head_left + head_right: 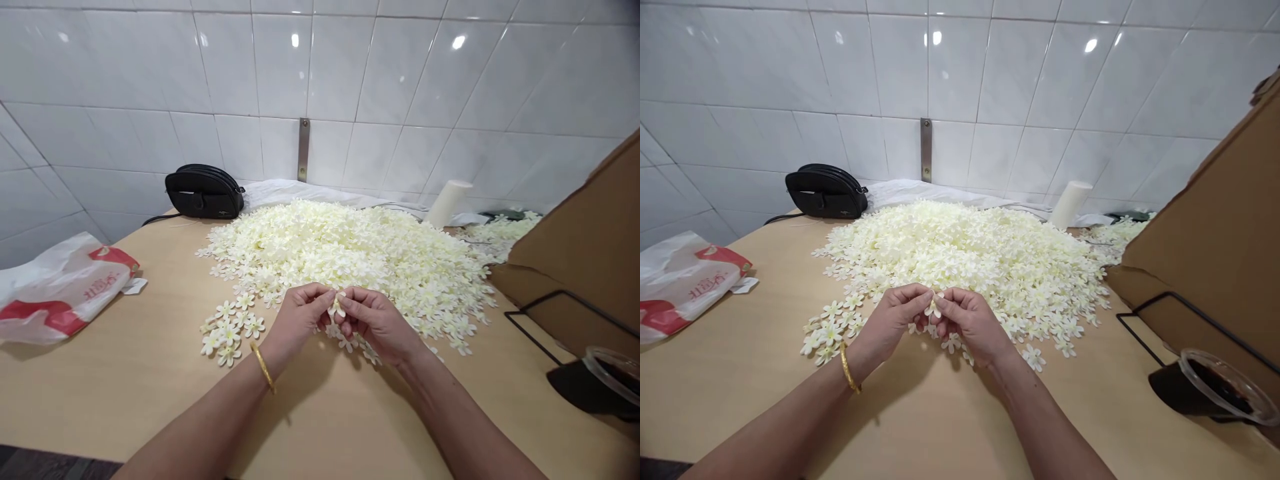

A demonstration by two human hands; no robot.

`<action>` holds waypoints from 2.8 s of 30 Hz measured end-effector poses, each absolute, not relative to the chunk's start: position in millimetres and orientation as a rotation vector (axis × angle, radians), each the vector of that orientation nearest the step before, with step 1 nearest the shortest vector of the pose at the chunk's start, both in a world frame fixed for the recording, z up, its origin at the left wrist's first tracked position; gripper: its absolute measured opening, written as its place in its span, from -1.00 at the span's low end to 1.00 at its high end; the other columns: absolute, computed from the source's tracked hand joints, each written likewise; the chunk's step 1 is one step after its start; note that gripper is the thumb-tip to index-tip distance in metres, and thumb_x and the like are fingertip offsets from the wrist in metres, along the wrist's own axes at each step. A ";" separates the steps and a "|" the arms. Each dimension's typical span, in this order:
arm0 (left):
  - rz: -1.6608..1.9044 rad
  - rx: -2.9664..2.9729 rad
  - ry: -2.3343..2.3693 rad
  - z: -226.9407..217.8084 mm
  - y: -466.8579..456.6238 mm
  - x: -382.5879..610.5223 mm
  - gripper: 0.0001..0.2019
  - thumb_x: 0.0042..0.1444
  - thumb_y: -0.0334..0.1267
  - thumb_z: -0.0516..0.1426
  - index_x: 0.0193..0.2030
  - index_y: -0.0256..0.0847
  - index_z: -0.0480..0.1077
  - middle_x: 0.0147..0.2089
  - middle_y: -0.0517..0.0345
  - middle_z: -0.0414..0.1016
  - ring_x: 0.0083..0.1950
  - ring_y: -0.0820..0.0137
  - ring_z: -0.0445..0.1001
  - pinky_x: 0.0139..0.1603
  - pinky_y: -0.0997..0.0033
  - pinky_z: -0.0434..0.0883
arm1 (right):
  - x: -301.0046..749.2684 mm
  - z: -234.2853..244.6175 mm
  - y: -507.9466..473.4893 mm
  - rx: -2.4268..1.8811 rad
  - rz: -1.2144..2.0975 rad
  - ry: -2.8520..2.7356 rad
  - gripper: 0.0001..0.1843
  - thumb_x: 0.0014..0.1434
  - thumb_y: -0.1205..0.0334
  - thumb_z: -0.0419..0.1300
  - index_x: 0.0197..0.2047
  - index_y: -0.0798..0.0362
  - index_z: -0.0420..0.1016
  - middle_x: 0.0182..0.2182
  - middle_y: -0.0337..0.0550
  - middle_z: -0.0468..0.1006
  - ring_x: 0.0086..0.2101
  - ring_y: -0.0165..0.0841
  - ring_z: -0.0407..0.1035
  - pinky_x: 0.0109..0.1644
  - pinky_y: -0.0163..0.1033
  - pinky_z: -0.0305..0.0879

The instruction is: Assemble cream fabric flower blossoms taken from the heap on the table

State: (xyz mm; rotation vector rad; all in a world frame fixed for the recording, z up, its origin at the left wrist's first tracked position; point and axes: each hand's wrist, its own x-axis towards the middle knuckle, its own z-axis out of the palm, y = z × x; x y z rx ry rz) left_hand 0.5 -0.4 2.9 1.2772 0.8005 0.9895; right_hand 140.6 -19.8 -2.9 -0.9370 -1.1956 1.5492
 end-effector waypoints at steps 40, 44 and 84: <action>0.826 0.935 0.475 -1.2 2.6 1.7 -0.85 -0.16 -0.40 0.16 -0.49 -0.26 0.20 -0.68 0.30 0.32 -0.68 0.56 0.31 -0.66 0.59 0.26 | 144.1 -3.7 -23.0 -0.856 1.365 -1.196 -0.84 0.01 0.15 0.15 -0.34 0.05 0.35 -0.57 -0.28 0.35 -0.57 -0.48 0.25 -0.47 -0.32 0.18; 0.855 0.932 0.497 -4.5 0.7 4.2 -0.85 -0.15 -0.43 0.14 -0.47 -0.26 0.19 -0.65 0.28 0.35 -0.69 0.56 0.31 -0.68 0.60 0.26 | 138.5 -4.8 -24.3 -0.827 1.487 -1.217 -0.70 0.07 0.10 0.08 -0.15 0.06 0.34 -0.58 -0.26 0.37 -0.59 -0.44 0.31 -0.50 -0.30 0.16; 0.757 0.855 0.585 -8.2 0.1 7.0 -0.63 -0.04 0.02 0.04 -0.49 -0.33 0.32 -0.61 0.16 0.32 -0.61 0.54 0.30 -0.59 0.55 0.25 | 134.6 -7.0 -27.2 -1.165 0.230 -1.812 -0.69 0.11 0.34 -0.04 -0.08 -0.04 0.33 -0.26 -0.11 0.36 -0.24 -0.31 0.24 -0.16 -0.17 0.20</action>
